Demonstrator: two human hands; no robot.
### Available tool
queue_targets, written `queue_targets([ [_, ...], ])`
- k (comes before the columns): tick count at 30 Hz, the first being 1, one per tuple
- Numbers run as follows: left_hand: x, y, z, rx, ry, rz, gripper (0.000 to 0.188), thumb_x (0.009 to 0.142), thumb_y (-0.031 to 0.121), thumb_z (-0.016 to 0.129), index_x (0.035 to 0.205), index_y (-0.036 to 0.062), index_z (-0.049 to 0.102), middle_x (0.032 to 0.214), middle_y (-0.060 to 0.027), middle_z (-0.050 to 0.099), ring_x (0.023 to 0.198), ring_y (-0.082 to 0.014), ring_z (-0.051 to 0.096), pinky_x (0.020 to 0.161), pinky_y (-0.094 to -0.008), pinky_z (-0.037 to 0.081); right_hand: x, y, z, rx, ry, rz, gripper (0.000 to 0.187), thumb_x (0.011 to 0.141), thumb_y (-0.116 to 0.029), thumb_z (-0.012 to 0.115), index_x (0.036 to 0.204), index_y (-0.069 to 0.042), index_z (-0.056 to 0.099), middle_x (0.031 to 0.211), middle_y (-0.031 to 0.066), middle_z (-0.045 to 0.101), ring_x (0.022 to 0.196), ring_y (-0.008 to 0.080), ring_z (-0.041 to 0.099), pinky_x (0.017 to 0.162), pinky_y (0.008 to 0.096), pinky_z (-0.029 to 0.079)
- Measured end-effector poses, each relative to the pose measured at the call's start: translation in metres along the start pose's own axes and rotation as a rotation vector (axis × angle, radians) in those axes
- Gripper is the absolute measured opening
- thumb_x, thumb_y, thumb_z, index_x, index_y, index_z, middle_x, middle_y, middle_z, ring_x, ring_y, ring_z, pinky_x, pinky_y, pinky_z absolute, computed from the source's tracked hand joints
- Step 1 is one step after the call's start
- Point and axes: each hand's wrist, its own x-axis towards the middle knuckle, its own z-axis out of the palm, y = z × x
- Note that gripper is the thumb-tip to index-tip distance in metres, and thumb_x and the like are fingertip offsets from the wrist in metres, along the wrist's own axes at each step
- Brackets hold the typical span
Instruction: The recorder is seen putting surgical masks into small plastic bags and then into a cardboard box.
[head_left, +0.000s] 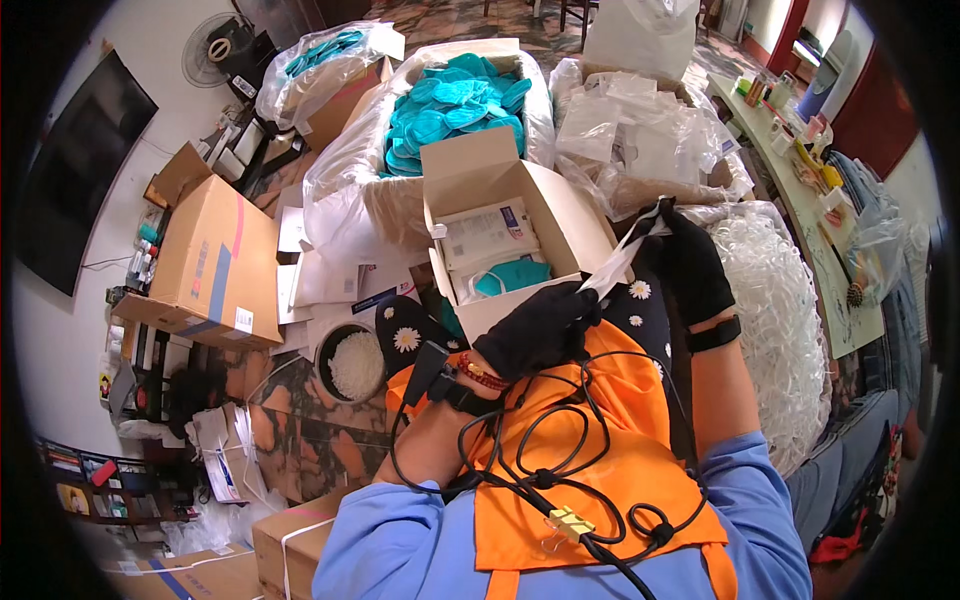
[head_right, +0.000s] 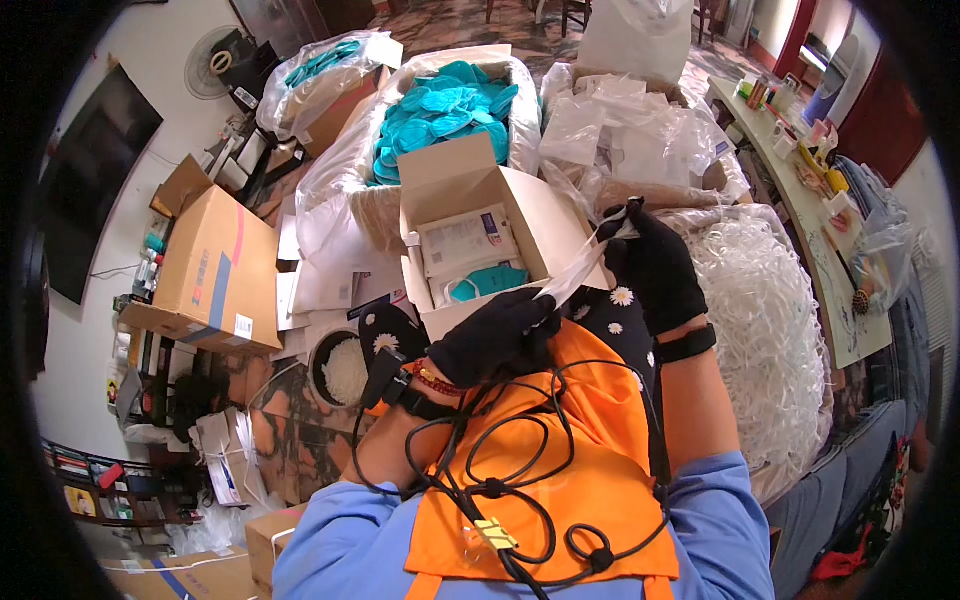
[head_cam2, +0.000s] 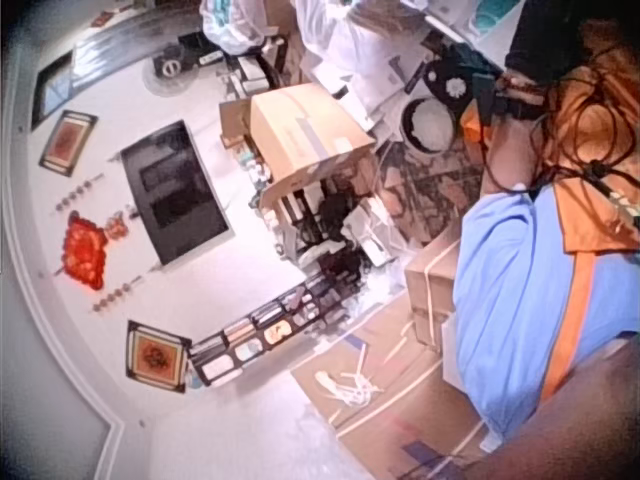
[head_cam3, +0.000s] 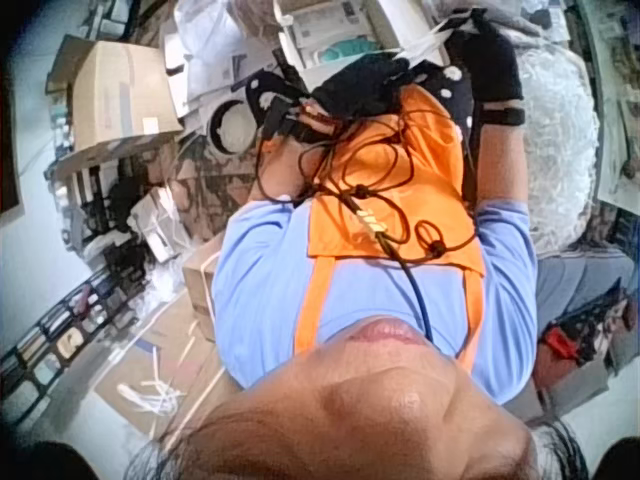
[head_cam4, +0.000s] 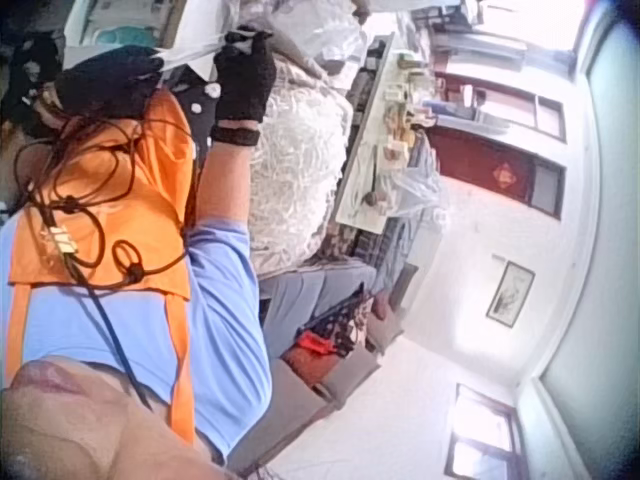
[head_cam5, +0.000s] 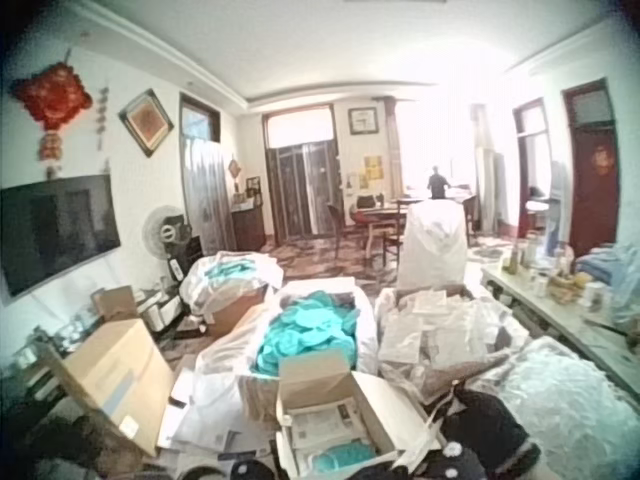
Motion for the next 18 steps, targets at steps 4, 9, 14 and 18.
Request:
queue_targets([
  [4, -0.004, 0.005, -0.009, -0.175, 0.118, -0.042, 0.027, 0.096, 0.032, 0.053, 0.098, 0.0061, 0.06, 0.081, 0.0007, 0.056, 0.073, -0.0097, 0.055, 0.063, -0.0239, 0.046, -0.014, -0.021, 0.017, -0.23, 0.244, -0.173, 0.016, 0.091, -0.015, 0.057, 0.101, -0.003, 0.061, 0.09, 0.0049, 0.064, 0.079, 0.0146, 0.063, 0.07, 0.0264, 0.052],
  [9, -0.007, 0.029, -0.004, -0.34, 0.167, 0.011, 0.026, 0.097, 0.029, 0.054, 0.109, 0.0068, 0.058, 0.089, -0.0012, 0.06, 0.082, -0.0103, 0.059, 0.068, -0.0266, 0.05, -0.055, -0.007, 0.002, -0.198, -0.08, 0.029, 0.021, 0.095, -0.022, 0.053, 0.097, -0.005, 0.064, 0.086, 0.0035, 0.065, 0.076, 0.0118, 0.062, 0.068, 0.0257, 0.05],
  [14, 0.013, -0.022, -0.017, 0.103, 0.087, 0.305, 0.03, 0.093, 0.023, 0.059, 0.116, 0.0045, 0.056, 0.101, -0.0071, 0.061, 0.089, -0.0172, 0.061, 0.082, -0.0278, 0.049, -0.084, 0.009, 0.081, -0.07, -0.245, 0.331, 0.037, 0.098, -0.032, 0.052, 0.117, -0.002, 0.061, 0.106, 0.0042, 0.065, 0.097, 0.0116, 0.06, 0.079, 0.023, 0.047],
  [18, 0.003, -0.011, -0.002, 0.994, 0.133, 0.827, 0.057, 0.074, 0.016, 0.076, 0.123, -0.0015, 0.052, 0.113, -0.0213, 0.056, 0.099, -0.0349, 0.058, 0.086, -0.035, 0.049, -0.075, 0.011, 0.093, 0.092, -0.195, 0.299, 0.034, 0.097, -0.028, 0.053, 0.12, -0.005, 0.061, 0.102, 0.0027, 0.065, 0.09, 0.0099, 0.06, 0.074, 0.0224, 0.047],
])
